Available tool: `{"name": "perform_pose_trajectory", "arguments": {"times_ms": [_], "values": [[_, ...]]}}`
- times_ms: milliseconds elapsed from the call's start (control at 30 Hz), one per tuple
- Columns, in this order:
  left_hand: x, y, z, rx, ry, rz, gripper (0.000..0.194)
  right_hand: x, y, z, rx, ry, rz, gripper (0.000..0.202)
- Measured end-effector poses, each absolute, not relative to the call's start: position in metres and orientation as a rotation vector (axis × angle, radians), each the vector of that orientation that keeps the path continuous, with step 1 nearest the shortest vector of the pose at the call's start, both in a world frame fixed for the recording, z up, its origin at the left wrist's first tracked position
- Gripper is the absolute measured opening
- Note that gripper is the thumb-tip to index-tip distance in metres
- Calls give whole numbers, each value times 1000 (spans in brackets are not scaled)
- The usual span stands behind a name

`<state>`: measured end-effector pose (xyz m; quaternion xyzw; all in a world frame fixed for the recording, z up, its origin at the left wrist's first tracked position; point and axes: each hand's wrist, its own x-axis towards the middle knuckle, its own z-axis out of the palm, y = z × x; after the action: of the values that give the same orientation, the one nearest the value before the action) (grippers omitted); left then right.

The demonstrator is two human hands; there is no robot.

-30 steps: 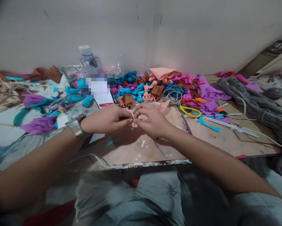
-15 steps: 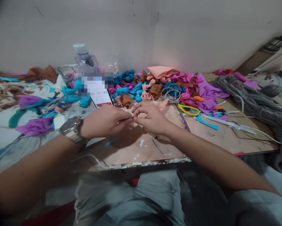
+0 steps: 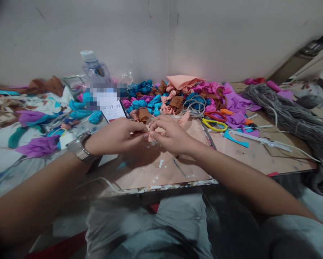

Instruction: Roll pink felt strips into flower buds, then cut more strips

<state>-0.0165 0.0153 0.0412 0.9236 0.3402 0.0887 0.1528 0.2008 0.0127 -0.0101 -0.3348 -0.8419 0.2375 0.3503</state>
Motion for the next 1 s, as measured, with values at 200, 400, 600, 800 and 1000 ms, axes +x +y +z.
{"name": "perform_pose_trajectory", "arguments": {"times_ms": [200,400,600,800,1000], "values": [[-17,17,36,2580,934,300,30,200,13,-10,-844,-2187,556,11],[-16,18,35,2561,932,289,26,199,12,-11,-832,-2209,569,13],[-15,15,35,2604,948,300,28,197,12,-12,-798,-2235,565,13],[-20,19,38,2484,871,316,32,199,11,-13,-794,-2221,556,18],[-24,28,36,2376,842,338,36,200,13,-13,-815,-2163,504,19]]}}
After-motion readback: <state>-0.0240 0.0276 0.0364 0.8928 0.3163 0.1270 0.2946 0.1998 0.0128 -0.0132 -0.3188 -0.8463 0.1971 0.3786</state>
